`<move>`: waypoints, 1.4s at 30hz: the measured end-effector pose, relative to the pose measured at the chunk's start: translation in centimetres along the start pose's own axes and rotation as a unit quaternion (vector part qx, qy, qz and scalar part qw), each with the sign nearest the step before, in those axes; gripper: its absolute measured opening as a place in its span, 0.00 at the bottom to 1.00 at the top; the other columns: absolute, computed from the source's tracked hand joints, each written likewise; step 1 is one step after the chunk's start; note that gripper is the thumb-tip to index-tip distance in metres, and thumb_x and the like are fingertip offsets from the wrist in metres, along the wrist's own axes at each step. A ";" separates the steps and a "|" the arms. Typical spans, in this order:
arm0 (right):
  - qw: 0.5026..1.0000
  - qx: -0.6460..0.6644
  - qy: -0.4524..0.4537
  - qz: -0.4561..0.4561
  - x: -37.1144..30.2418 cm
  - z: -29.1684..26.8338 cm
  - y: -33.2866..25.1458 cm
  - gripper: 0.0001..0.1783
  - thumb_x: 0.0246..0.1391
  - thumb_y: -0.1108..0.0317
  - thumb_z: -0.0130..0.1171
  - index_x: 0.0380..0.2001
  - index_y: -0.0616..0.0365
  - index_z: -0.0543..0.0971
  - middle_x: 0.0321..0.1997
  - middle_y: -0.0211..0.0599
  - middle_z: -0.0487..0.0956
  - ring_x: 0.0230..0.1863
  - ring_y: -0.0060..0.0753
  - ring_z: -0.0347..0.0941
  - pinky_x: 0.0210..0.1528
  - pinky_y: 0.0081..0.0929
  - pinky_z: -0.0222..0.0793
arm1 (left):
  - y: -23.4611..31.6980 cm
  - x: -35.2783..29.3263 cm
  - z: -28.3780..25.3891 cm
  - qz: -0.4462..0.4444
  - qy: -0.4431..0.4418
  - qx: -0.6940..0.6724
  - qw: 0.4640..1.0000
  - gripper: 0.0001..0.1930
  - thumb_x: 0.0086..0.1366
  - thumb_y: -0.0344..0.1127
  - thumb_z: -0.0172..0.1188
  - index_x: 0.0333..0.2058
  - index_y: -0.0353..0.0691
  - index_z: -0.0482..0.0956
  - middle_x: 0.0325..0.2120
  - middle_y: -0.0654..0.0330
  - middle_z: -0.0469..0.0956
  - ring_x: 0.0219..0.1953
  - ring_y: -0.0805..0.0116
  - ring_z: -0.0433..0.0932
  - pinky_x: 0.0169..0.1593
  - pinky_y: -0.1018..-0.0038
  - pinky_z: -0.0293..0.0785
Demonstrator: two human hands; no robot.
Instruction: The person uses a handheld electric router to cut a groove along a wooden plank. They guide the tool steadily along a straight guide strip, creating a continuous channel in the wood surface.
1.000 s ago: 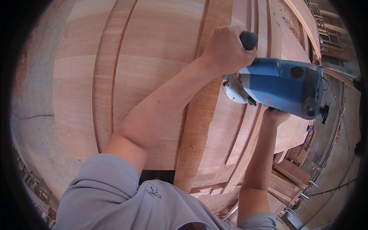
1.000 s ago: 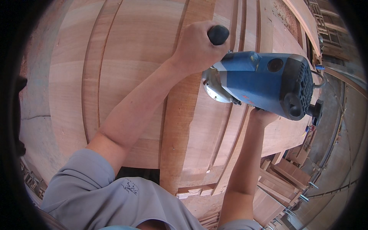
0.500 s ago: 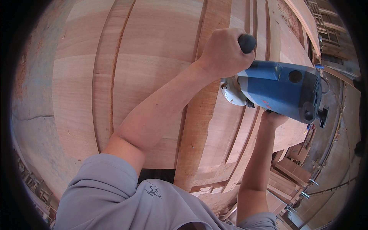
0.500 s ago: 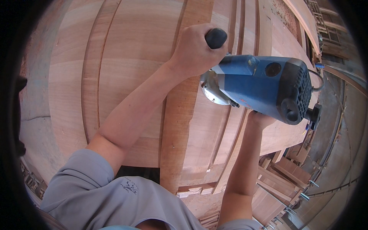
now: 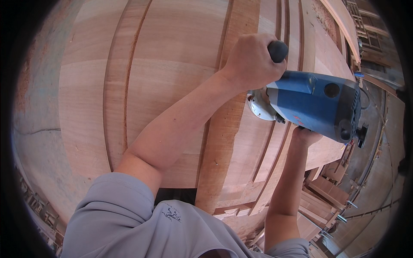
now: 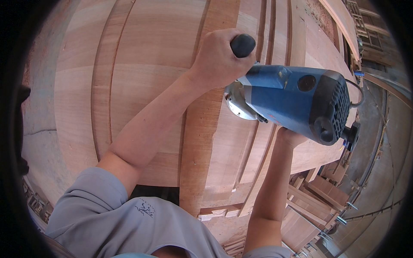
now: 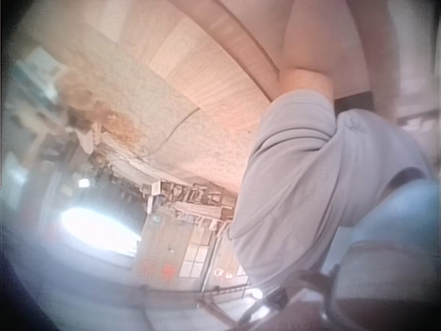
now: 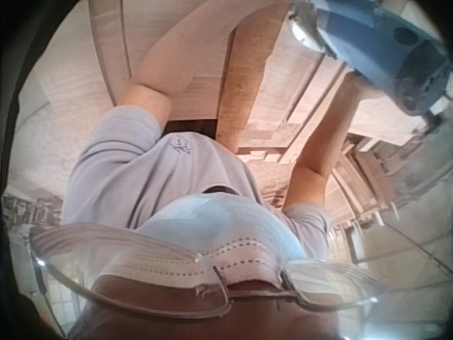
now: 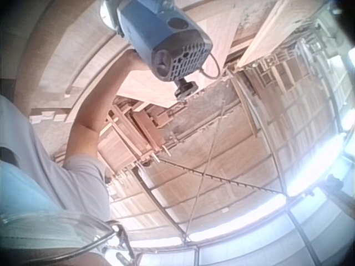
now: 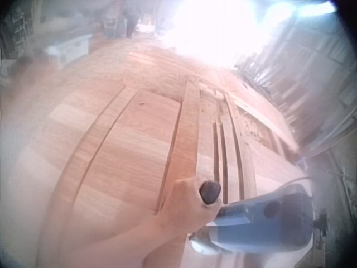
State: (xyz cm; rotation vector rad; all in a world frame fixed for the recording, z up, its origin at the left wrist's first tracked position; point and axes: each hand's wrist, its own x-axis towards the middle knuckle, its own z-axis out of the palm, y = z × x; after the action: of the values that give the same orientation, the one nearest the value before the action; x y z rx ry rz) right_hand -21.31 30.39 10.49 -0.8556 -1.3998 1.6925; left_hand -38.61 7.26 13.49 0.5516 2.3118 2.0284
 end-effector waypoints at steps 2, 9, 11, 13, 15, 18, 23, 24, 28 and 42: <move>1.000 -0.002 -0.015 -0.008 0.2 -0.2 0.1 0.33 0.69 0.43 0.50 0.66 0.53 0.68 0.69 0.39 0.71 0.69 0.43 0.68 0.73 0.44 0.63 | 0.0 -0.1 0.2 0.000 0.008 0.006 1.000 0.07 0.55 0.33 0.68 0.24 0.37 0.81 0.17 0.54 0.77 0.21 0.63 0.78 0.29 0.68 0.76; 0.997 -0.022 -0.056 -0.050 0.7 0.0 0.4 0.31 0.68 0.45 0.48 0.65 0.53 0.70 0.67 0.38 0.73 0.67 0.43 0.70 0.70 0.45 0.66 | 0.1 -0.3 0.1 0.012 0.037 0.006 0.999 0.05 0.54 0.32 0.66 0.25 0.37 0.81 0.17 0.54 0.77 0.21 0.62 0.78 0.29 0.67 0.76; 0.998 -0.032 -0.035 -0.044 0.7 0.2 0.4 0.31 0.67 0.46 0.47 0.65 0.53 0.71 0.67 0.38 0.74 0.66 0.43 0.71 0.69 0.45 0.67 | 0.1 -0.3 0.1 0.006 0.037 0.001 0.999 0.05 0.54 0.31 0.66 0.25 0.37 0.81 0.17 0.54 0.77 0.21 0.61 0.78 0.29 0.67 0.75; 0.999 -0.032 -0.013 -0.038 0.8 0.1 0.5 0.32 0.67 0.45 0.47 0.65 0.53 0.70 0.67 0.38 0.74 0.66 0.43 0.71 0.69 0.45 0.67 | 0.1 -0.2 0.0 -0.011 0.018 -0.003 1.000 0.06 0.53 0.33 0.66 0.26 0.37 0.82 0.20 0.52 0.79 0.24 0.57 0.80 0.31 0.65 0.77; 0.999 -0.027 0.008 -0.028 0.5 0.0 0.3 0.32 0.67 0.45 0.47 0.65 0.53 0.70 0.67 0.39 0.74 0.66 0.44 0.71 0.69 0.46 0.67 | 0.2 0.1 -0.2 -0.041 -0.019 -0.003 0.999 0.09 0.51 0.36 0.67 0.29 0.37 0.84 0.24 0.48 0.83 0.30 0.49 0.84 0.35 0.61 0.81; 1.000 -0.013 0.009 -0.016 0.0 0.3 -0.1 0.33 0.66 0.44 0.48 0.66 0.53 0.70 0.67 0.39 0.74 0.66 0.44 0.71 0.69 0.47 0.67 | 0.4 0.2 -0.3 -0.041 -0.027 0.020 0.999 0.10 0.51 0.36 0.68 0.29 0.37 0.84 0.24 0.48 0.83 0.30 0.49 0.84 0.36 0.61 0.82; 1.000 -0.001 -0.022 -0.022 0.5 0.0 0.0 0.33 0.67 0.43 0.48 0.66 0.54 0.70 0.67 0.39 0.74 0.67 0.45 0.71 0.70 0.47 0.67 | -0.1 0.0 0.0 0.017 0.012 0.001 1.000 0.06 0.54 0.31 0.67 0.23 0.36 0.80 0.16 0.54 0.76 0.20 0.64 0.77 0.27 0.68 0.74; 0.999 -0.003 -0.024 -0.026 0.6 0.1 0.0 0.33 0.67 0.43 0.48 0.66 0.54 0.70 0.67 0.39 0.74 0.67 0.46 0.71 0.69 0.47 0.67 | 0.0 0.0 -0.1 0.015 0.007 0.003 1.000 0.07 0.54 0.31 0.67 0.23 0.36 0.80 0.16 0.54 0.76 0.20 0.64 0.77 0.27 0.67 0.75; 0.998 -0.018 -0.036 -0.043 1.2 -0.6 0.5 0.33 0.67 0.43 0.47 0.65 0.54 0.71 0.67 0.39 0.74 0.66 0.46 0.71 0.69 0.47 0.68 | 0.4 0.0 -0.4 -0.017 -0.008 0.012 1.000 0.10 0.51 0.35 0.68 0.29 0.35 0.84 0.23 0.48 0.83 0.28 0.50 0.85 0.35 0.62 0.82; 1.000 0.004 0.016 -0.007 0.1 0.8 -0.6 0.32 0.68 0.45 0.46 0.64 0.55 0.72 0.66 0.39 0.75 0.65 0.44 0.72 0.68 0.46 0.69 | 0.5 0.2 -0.5 0.024 0.015 0.000 1.000 0.06 0.54 0.31 0.67 0.24 0.37 0.80 0.17 0.54 0.77 0.20 0.62 0.78 0.27 0.68 0.75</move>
State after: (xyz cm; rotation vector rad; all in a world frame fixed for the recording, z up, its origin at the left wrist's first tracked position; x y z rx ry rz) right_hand -22.00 30.20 11.25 -0.8637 -1.3727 1.6658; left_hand -38.76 6.90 14.10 0.5853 2.3375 2.0708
